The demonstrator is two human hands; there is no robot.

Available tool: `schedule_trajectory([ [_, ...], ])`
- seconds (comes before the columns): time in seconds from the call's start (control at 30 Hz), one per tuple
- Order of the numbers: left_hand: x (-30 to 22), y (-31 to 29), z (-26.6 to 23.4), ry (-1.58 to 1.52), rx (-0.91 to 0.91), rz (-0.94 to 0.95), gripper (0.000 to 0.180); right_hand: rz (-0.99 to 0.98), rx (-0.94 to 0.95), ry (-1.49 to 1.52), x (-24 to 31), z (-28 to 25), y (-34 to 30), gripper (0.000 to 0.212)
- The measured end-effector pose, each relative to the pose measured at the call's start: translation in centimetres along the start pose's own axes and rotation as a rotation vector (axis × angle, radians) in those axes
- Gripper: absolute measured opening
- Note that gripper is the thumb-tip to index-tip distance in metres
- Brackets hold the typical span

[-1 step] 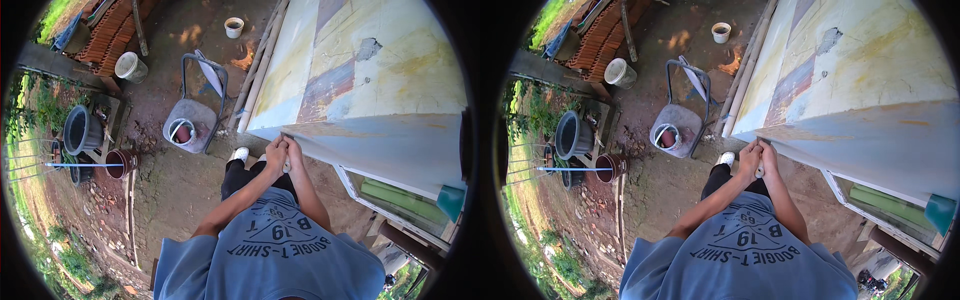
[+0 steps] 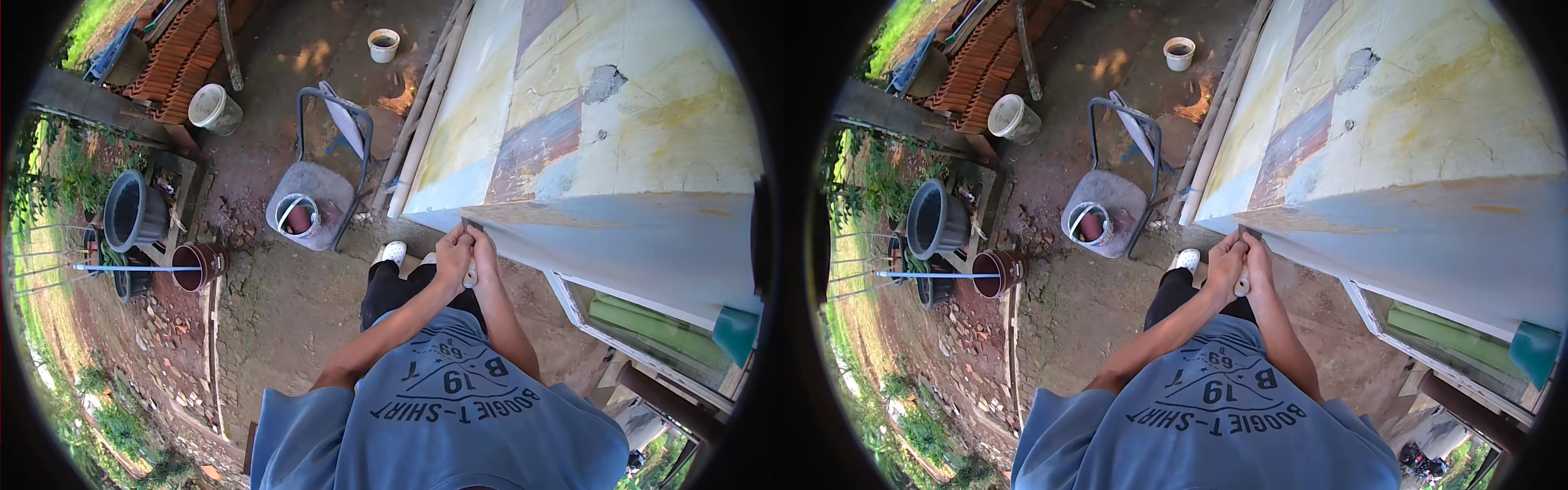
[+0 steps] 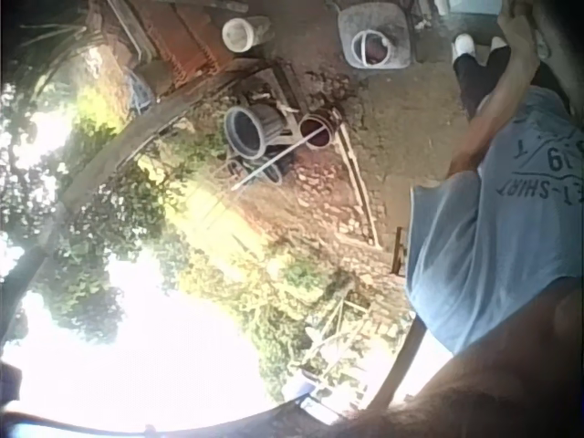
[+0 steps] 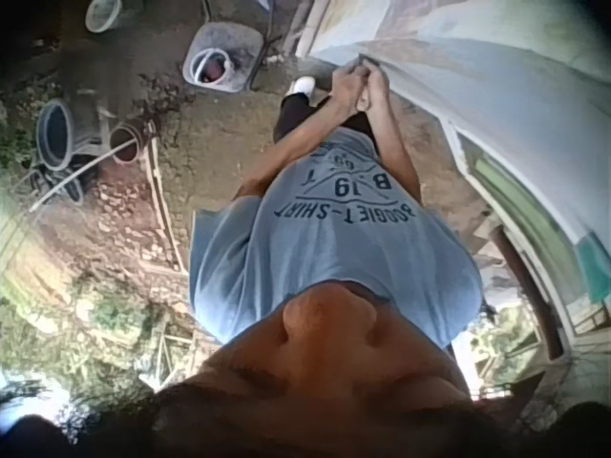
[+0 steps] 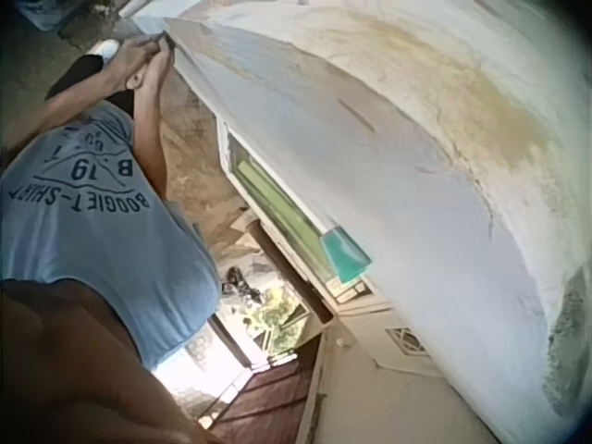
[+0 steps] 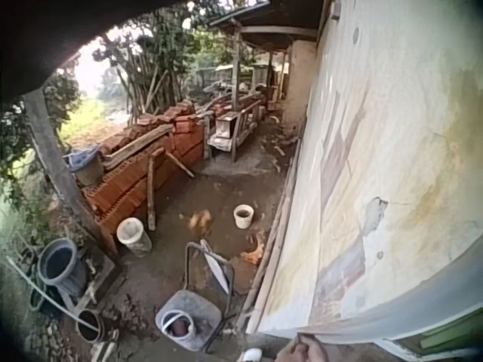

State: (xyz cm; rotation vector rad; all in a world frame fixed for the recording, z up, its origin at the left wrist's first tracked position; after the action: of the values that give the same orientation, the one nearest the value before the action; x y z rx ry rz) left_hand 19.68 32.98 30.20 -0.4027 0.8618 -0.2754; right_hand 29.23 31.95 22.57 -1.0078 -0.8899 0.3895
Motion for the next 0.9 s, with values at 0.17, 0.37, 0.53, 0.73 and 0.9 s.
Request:
schedule_trajectory([
  [0.17, 3.5, 1.4, -2.1, -0.047, -0.011, -0.074, 0.027, -0.005, -0.008, -0.038, -0.7, -0.2, 0.3, 0.02],
  [0.37, 1.8, 0.3, -1.7, 0.043, 0.051, 0.031, 0.034, -0.025, 0.053, 0.071, -0.2, 2.1, -3.2, 0.019],
  [0.53, 1.2, -0.4, -0.6, -0.033, 0.016, 0.008, 0.033, -0.052, 0.028, 0.036, 0.6, 1.7, -2.8, 0.02],
  [0.73, 1.2, 0.6, -0.8, -0.071, 0.05, -0.042, 0.029, -0.104, -0.05, -0.024, -0.3, 0.7, -0.7, 0.017],
  [0.9, 1.6, -0.5, -1.0, 0.027, 0.067, 0.086, 0.027, -0.069, 0.044, 0.0, 0.0, 0.9, -2.7, 0.017],
])
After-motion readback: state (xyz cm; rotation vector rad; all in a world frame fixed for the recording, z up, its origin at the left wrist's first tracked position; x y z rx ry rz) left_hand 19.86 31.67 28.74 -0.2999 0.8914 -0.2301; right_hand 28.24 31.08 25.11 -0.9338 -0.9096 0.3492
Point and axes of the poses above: each hand's wrist, its own y-axis towards the middle knuckle, its own z-axis out of the palm, x = y × z, the point moved 3 cm from there along y, towards the middle knuckle, and after that the axes turned 14 degrees about z, right-handed, at the moved point
